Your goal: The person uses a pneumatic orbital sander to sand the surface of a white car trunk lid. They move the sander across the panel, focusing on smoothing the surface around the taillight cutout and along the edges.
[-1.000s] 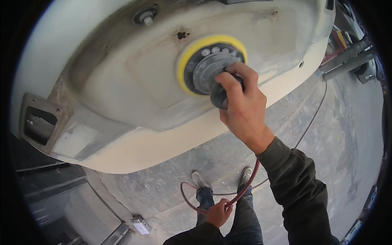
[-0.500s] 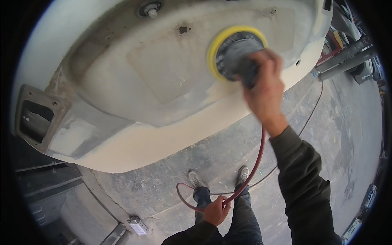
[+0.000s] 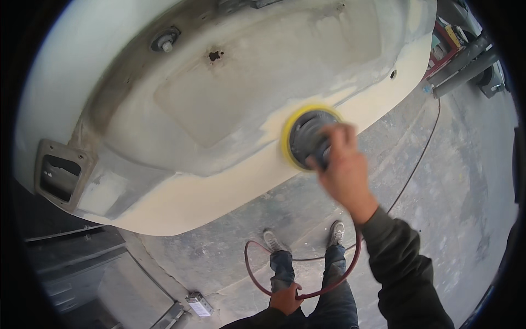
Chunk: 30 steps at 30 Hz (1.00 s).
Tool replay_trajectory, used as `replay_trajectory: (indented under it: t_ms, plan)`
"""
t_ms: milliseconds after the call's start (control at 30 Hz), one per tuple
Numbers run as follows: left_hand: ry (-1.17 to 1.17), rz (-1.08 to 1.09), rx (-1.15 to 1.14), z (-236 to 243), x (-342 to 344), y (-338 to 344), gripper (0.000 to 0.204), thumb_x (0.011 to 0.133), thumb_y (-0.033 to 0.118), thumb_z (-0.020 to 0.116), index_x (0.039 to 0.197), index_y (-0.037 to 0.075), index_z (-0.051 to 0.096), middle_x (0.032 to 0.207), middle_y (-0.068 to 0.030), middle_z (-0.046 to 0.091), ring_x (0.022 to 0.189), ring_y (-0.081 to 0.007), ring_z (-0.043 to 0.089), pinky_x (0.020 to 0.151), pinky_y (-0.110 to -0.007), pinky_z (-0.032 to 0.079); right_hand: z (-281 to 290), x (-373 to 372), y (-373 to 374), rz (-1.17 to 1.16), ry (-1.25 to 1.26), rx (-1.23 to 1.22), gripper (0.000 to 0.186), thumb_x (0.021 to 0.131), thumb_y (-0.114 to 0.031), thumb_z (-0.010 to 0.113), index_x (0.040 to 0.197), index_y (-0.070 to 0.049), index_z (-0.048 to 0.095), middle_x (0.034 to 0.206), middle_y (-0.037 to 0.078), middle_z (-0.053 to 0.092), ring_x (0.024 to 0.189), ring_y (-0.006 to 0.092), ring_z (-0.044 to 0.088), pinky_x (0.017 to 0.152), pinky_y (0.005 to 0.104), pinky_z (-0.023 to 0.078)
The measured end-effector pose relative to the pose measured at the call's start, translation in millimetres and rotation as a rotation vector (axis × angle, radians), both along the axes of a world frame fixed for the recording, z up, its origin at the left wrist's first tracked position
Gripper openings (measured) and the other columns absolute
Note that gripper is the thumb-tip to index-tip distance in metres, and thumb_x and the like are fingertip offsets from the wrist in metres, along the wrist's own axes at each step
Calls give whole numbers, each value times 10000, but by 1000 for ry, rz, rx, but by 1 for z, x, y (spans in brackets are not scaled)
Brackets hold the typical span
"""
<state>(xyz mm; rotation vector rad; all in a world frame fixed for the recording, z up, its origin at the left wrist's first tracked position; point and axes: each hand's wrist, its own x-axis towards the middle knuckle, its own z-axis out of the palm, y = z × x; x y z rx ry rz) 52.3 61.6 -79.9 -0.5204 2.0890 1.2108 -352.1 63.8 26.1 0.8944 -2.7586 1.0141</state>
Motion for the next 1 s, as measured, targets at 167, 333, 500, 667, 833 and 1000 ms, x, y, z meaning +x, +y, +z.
replay_trajectory:
  t_ms: [167, 333, 500, 667, 833, 1000]
  plan:
    - [-107, -12, 3, -4, 23, 7, 385, 838, 350, 799, 1112, 140, 627, 935, -130, 740, 869, -382, 718, 733, -498, 561, -4, 69, -53, 313, 152, 87, 437, 807, -90, 667, 1234, -123, 578, 1190, 137, 562, 757, 266, 671, 569, 345, 574]
    - [-83, -33, 16, -8, 14, 16, 394, 850, 355, 799, 1149, 162, 629, 839, -92, 736, 831, -338, 732, 708, -473, 563, 3, 73, -61, 298, 133, 112, 439, 823, -116, 662, 1253, -118, 572, 1160, 142, 559, 750, 258, 663, 551, 357, 573]
    - [-59, -44, 44, -6, -1, 22, 362, 854, 323, 802, 1129, 170, 623, 777, -86, 712, 766, -342, 721, 659, -469, 546, 7, 22, -17, 152, -43, 67, 520, 738, -19, 724, 1221, -115, 556, 1213, 183, 547, 826, 362, 709, 626, 421, 601]
    - [3, -74, 25, 0, -29, 30, 333, 869, 292, 792, 1123, 170, 615, 747, -80, 703, 720, -335, 715, 627, -456, 536, 17, -53, 40, -46, -110, 100, 615, 754, -59, 823, 1262, -111, 479, 1237, 200, 514, 873, 461, 677, 732, 501, 575]
    - [69, -50, 25, 6, -45, 43, 326, 880, 287, 781, 1132, 170, 610, 768, -90, 716, 738, -344, 717, 633, -477, 536, 27, -116, 85, -245, -89, 125, 667, 766, -90, 827, 1318, -111, 453, 1221, 228, 522, 918, 476, 672, 798, 514, 569]
    - [104, -40, -108, 31, -45, 35, 403, 866, 436, 771, 1141, 181, 624, 830, -135, 744, 811, -380, 730, 696, -509, 557, 28, -115, 146, -497, 25, 123, 898, 739, -156, 846, 1501, -142, 372, 1194, 252, 582, 940, 469, 671, 794, 508, 565]
